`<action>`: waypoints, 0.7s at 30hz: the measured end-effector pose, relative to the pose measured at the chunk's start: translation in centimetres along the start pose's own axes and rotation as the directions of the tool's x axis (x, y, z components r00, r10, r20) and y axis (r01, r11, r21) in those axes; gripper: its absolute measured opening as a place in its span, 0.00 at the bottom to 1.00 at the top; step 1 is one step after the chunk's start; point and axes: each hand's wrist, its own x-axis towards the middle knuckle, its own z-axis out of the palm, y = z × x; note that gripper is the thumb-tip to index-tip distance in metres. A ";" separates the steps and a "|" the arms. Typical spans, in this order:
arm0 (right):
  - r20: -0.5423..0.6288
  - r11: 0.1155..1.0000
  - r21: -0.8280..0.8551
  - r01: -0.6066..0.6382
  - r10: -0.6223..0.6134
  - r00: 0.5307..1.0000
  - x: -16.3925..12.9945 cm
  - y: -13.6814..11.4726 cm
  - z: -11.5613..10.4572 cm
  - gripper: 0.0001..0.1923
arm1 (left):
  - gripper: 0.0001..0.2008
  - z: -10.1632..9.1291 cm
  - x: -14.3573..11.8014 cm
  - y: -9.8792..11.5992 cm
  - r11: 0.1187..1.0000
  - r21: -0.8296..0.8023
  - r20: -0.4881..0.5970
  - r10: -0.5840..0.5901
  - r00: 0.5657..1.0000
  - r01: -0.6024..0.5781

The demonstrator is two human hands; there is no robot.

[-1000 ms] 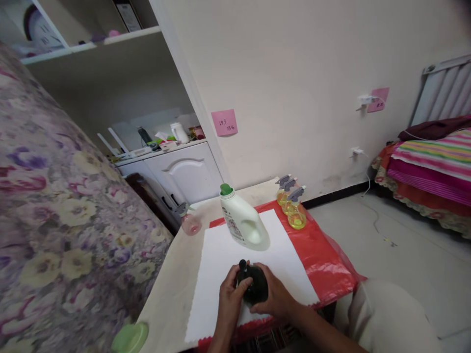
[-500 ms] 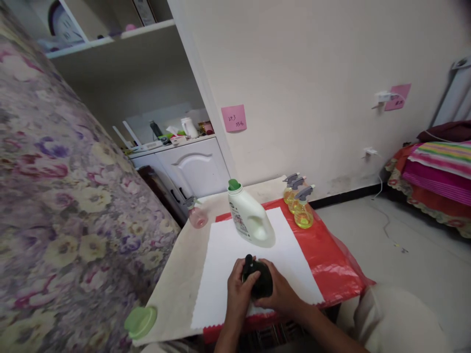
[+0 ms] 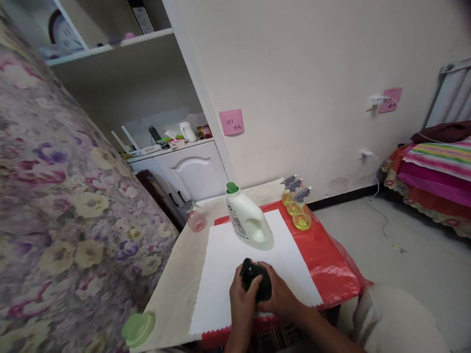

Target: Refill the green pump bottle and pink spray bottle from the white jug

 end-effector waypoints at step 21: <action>-0.004 1.000 -0.004 0.026 -0.026 1.000 0.0 -0.5 0.0 0.49 | 0.20 0.6 0.1 -0.7 0.999 0.049 0.021 0.000 1.000 -0.001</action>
